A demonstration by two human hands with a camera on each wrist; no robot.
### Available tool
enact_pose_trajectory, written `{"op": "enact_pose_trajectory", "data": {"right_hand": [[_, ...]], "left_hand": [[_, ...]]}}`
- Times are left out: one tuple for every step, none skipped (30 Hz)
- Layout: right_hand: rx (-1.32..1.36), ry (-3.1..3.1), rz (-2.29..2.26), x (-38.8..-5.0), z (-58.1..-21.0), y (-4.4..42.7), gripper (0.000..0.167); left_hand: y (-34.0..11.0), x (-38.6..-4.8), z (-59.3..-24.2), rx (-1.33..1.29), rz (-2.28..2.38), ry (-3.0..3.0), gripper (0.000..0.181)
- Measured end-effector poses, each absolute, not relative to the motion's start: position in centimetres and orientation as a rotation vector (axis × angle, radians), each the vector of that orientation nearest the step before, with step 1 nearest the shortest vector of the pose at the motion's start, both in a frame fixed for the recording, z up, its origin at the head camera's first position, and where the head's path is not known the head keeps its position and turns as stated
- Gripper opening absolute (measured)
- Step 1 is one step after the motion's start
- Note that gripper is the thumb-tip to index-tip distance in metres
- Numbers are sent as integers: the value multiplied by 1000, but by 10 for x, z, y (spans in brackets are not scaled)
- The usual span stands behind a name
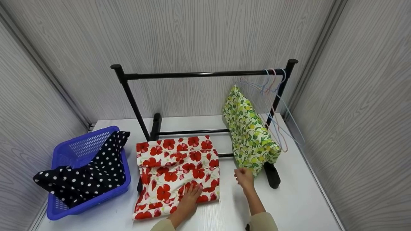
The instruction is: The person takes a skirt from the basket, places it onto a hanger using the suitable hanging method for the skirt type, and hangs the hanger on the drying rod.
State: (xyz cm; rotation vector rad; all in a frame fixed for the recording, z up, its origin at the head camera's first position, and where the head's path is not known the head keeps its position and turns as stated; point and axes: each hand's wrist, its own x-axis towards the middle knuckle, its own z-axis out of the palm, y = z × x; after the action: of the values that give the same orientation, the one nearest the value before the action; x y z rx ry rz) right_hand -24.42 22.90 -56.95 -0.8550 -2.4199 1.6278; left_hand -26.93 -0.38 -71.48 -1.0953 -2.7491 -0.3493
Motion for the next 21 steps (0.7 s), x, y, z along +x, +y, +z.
{"op": "enact_pose_trajectory", "data": {"right_hand": [[-827,-2409,1535,-245,-562,233,23],[-800,-2391,1438,-246,-554,236,22],[-766,-2373,1337,-247,-546,239,21],[-735,-2349,1241,-249,-538,242,21],[-695,-2316,1146,-250,-531,246,19],[-653,-2278,1070,-251,-524,249,18],[-613,-2229,1012,-253,-517,253,17],[-574,-2180,970,-254,-512,258,15],[-535,-2129,938,-255,-506,262,14],[-500,-2077,919,-256,-501,267,13],[-476,-2031,899,-257,-497,272,13],[-460,-1987,883,-258,-493,278,12],[-455,-1948,869,-260,-489,283,12],[-456,-1916,858,-261,-486,288,12],[-460,-1891,847,-262,-484,294,12],[-470,-1875,835,-263,-481,299,12],[-484,-1865,822,-265,-480,304,13],[-500,-1862,811,-266,-478,310,14],[-518,-1866,800,-267,-477,314,15],[-538,-1878,793,-268,-476,319,16],[-561,-1894,791,-268,-476,324,17]], "left_hand": [[-4,-270,-715,-1092,-349,-2755,57],[-5,-270,-715,-1089,-344,-2765,57],[-5,-271,-714,-1087,-345,-2770,57],[-6,-271,-714,-1089,-347,-2778,57],[-6,-272,-714,-1088,-340,-2782,57],[-6,-273,-714,-1087,-339,-2783,57],[-7,-273,-714,-1087,-334,-2784,57],[-7,-274,-714,-1087,-333,-2782,57],[-7,-275,-714,-1088,-332,-2774,56],[-7,-275,-714,-1090,-324,-2774,56],[-7,-276,-713,-1089,-323,-2770,55],[-7,-276,-712,-1090,-322,-2770,55],[-6,-277,-712,-1089,-320,-2774,55],[-6,-277,-711,-1087,-318,-2775,54],[-6,-278,-711,-1087,-316,-2781,54],[-5,-278,-710,-1087,-317,-2790,53],[-5,-278,-710,-1087,-318,-2795,53],[-4,-277,-709,-1089,-318,-2803,53],[-4,-277,-709,-1093,-320,-2809,52],[-3,-277,-709,-1096,-322,-2814,52],[-3,-276,-708,-1101,-320,-2819,52]]}}
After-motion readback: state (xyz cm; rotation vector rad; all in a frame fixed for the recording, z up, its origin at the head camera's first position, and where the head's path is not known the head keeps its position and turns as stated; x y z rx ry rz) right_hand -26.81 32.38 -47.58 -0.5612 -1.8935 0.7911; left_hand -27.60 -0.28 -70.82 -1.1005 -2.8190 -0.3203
